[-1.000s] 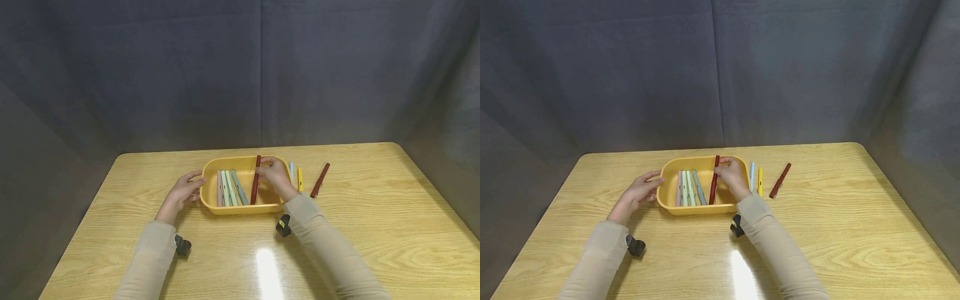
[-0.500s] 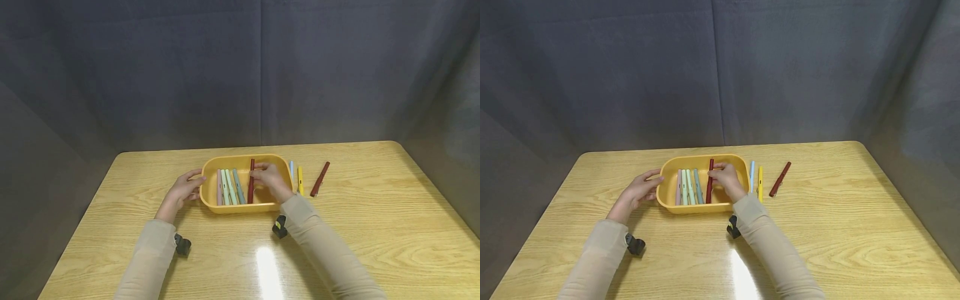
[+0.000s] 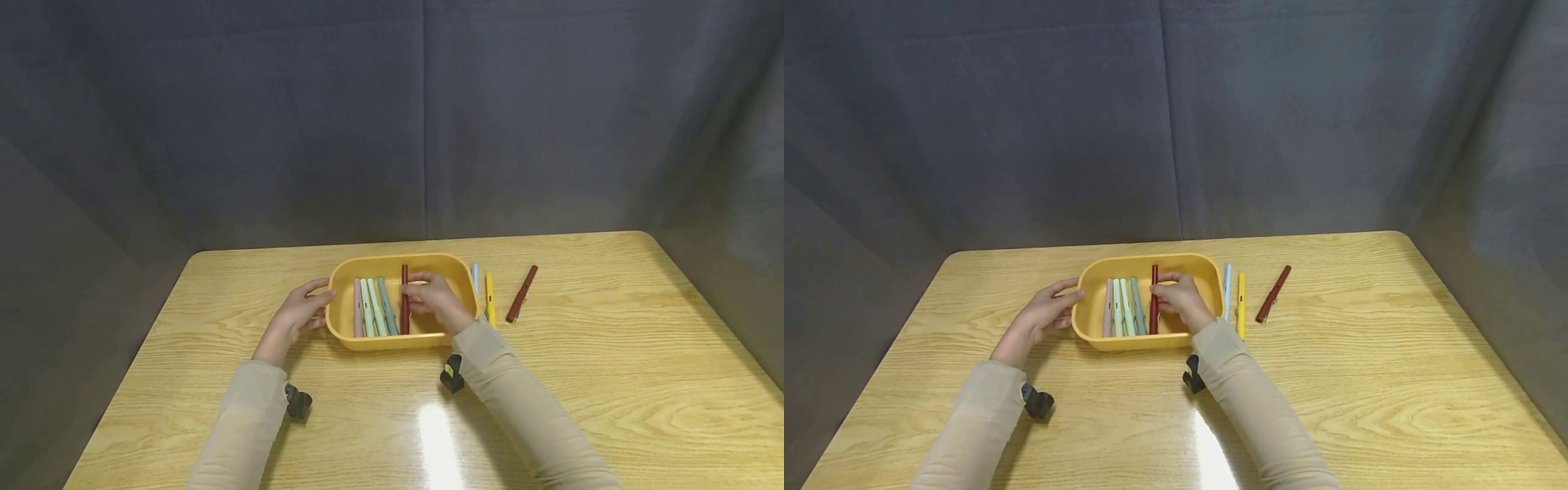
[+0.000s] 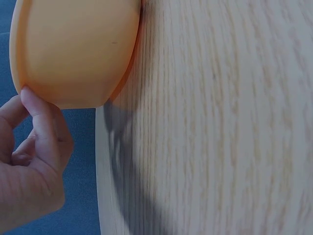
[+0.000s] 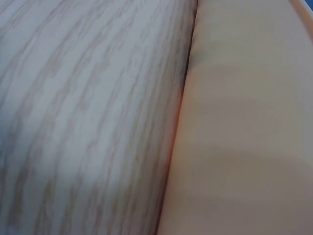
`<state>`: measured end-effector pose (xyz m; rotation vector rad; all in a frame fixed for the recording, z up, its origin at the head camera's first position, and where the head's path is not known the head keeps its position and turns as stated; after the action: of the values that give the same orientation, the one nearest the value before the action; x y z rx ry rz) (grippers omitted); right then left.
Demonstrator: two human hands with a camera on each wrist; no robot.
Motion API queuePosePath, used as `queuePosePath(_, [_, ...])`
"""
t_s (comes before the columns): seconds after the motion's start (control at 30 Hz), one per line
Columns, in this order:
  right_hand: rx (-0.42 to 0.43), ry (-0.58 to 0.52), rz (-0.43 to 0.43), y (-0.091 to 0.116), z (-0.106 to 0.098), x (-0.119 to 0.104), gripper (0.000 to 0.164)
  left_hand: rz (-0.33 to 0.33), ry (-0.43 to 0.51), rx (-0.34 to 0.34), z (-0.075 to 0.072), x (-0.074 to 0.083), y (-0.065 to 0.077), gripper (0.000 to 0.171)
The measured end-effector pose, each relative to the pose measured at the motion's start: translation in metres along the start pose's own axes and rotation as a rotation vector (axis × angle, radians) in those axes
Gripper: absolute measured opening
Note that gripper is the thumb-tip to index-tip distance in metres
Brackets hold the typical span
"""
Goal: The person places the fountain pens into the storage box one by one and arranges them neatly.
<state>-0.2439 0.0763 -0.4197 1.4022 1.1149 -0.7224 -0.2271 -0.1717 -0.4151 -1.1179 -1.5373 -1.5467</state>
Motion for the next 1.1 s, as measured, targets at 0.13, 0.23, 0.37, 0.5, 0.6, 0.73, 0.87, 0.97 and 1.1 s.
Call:
queuePosePath(0.13, [-0.013,0.005,-0.011,0.0,0.0,0.001,0.039,-0.001,0.004,0.001,0.0,0.0,-0.001,0.053])
queuePosePath(0.23, [-0.023,0.012,-0.012,-0.001,0.001,0.001,0.039,-0.003,0.001,0.001,0.0,-0.001,-0.001,0.053])
queuePosePath(0.37, [-0.028,0.025,0.003,-0.003,0.002,0.002,0.039,-0.004,-0.001,0.001,0.0,-0.001,-0.001,0.052])
queuePosePath(0.5, [-0.037,0.021,0.026,-0.006,0.003,0.003,0.04,-0.003,0.003,0.001,0.0,0.0,-0.001,0.053])
queuePosePath(0.6, [-0.054,0.027,0.032,-0.007,0.002,0.003,0.039,-0.001,0.004,0.002,0.0,0.0,-0.001,0.052])
queuePosePath(0.73, [-0.073,0.049,0.04,-0.006,0.002,0.001,0.042,0.001,0.004,-0.002,-0.001,0.0,-0.001,0.052])
queuePosePath(0.87, [-0.075,0.074,0.034,-0.009,0.002,0.004,0.044,0.005,0.009,-0.007,-0.001,0.0,-0.002,0.053])
queuePosePath(0.97, [-0.099,0.066,0.0,-0.03,0.0,0.021,0.042,0.005,0.005,-0.008,-0.002,-0.001,-0.003,0.053])
queuePosePath(1.1, [-0.142,0.048,-0.04,-0.089,-0.004,0.067,0.038,0.001,0.001,-0.003,-0.001,-0.002,-0.003,0.052])
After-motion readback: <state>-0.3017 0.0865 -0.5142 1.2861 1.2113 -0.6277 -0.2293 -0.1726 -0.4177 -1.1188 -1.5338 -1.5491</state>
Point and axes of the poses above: each hand's wrist, its own y-axis away from the middle knuckle, its own z-axis out of the palm, x = y × z, the point moved 1 cm from there along -y, towards the middle knuckle, and after that the axes turned 8 degrees about y, right-handed, at the moved point
